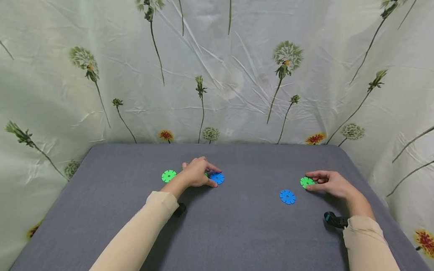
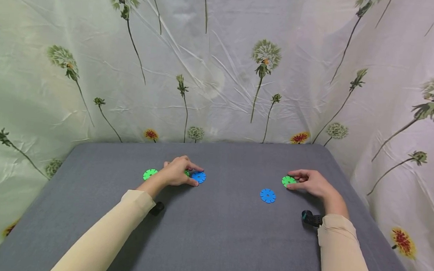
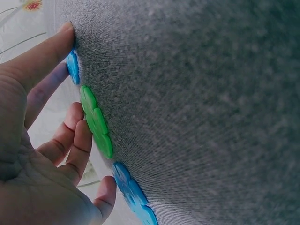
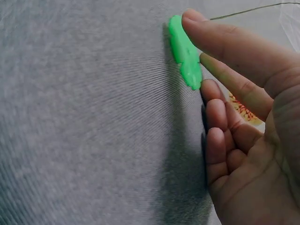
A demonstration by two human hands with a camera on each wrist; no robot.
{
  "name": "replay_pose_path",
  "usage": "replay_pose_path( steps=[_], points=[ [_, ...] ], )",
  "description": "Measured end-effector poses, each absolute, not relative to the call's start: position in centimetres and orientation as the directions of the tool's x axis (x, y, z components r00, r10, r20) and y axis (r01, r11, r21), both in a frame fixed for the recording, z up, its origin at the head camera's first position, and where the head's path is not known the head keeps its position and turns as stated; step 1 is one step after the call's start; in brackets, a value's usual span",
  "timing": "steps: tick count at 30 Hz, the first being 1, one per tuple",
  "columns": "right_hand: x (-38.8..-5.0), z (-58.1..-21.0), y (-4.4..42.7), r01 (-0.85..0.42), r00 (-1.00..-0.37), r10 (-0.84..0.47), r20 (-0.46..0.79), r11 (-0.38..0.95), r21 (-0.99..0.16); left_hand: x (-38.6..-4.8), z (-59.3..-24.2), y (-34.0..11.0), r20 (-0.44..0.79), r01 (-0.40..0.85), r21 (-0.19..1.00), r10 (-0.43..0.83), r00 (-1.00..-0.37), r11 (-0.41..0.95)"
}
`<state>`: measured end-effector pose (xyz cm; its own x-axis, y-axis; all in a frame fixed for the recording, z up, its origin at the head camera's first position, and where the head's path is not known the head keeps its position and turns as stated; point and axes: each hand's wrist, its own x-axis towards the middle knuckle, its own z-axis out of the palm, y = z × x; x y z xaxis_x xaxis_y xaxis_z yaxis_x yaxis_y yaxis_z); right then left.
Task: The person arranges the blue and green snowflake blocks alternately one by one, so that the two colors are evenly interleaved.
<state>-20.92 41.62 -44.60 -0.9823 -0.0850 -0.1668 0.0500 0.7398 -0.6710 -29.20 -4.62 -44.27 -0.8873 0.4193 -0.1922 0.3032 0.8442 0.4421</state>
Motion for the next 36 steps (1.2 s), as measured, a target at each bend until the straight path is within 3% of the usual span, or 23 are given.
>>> replay_pose_path(
  steps=[36],
  points=[
    [-20.93, -45.21, 41.35, 0.093, -0.985, -0.033, -0.168, 0.716, -0.692, -28.99, -44.14, -4.89, -0.172, 0.310, 0.481, 0.435, -0.884, 0.820]
  ],
)
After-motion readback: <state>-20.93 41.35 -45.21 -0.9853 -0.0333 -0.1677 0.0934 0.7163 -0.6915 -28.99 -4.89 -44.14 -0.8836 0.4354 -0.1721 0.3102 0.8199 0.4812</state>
